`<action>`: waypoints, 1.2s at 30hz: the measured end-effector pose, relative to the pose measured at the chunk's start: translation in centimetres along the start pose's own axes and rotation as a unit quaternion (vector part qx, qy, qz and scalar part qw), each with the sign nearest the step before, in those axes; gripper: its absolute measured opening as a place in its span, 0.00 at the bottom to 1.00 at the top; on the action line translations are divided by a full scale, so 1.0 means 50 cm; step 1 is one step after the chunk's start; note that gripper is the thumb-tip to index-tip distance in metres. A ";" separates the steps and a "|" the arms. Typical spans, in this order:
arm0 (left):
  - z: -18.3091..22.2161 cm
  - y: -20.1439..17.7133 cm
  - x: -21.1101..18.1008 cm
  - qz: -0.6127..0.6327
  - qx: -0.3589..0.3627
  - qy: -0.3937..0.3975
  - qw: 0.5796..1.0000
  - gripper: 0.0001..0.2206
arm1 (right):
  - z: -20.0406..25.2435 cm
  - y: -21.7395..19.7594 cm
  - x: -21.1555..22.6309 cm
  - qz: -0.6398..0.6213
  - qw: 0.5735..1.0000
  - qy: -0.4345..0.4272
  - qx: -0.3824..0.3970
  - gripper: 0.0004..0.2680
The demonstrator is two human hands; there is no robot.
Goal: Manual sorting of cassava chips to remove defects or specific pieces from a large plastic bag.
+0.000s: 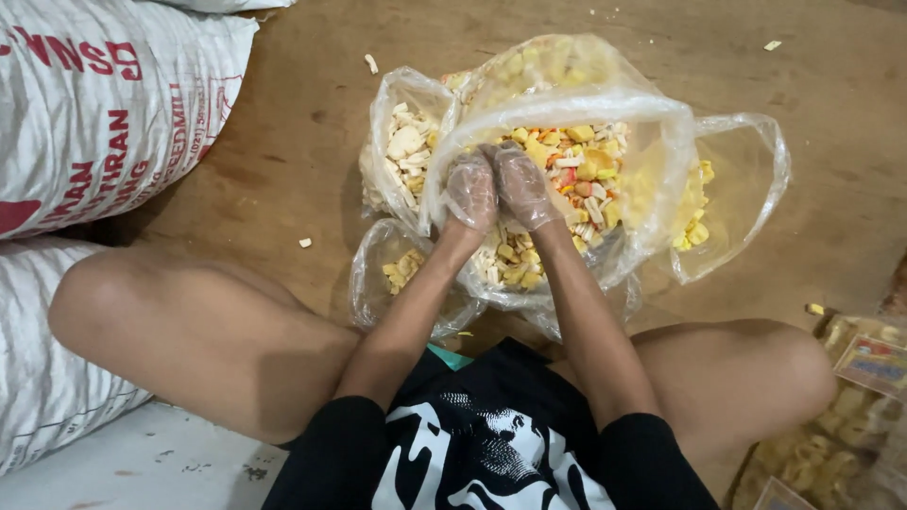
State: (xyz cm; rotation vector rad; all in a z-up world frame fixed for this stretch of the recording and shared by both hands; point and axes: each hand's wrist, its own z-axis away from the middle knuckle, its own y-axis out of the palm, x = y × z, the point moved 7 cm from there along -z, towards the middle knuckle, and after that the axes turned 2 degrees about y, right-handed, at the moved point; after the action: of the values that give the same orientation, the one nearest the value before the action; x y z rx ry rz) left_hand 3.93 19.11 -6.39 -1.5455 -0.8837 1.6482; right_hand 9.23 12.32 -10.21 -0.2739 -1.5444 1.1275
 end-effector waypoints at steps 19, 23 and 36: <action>0.022 -0.052 0.011 0.215 -0.163 0.122 0.955 0.12 | 0.020 0.007 -0.012 -0.142 0.983 0.107 0.041 0.15; 0.046 -0.060 0.015 0.168 -0.175 0.135 0.961 0.13 | 0.035 -0.021 0.012 -0.173 0.973 0.152 0.021 0.16; -0.021 -0.020 -0.070 0.133 -0.152 0.145 0.969 0.19 | 0.109 -0.210 -0.044 -0.148 0.928 0.317 -0.125 0.18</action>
State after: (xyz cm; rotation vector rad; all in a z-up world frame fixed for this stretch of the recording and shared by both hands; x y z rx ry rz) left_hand 5.15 16.66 -3.79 -2.1341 -0.8234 1.4556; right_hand 9.36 2.69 -3.01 -0.5035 -1.0906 0.5202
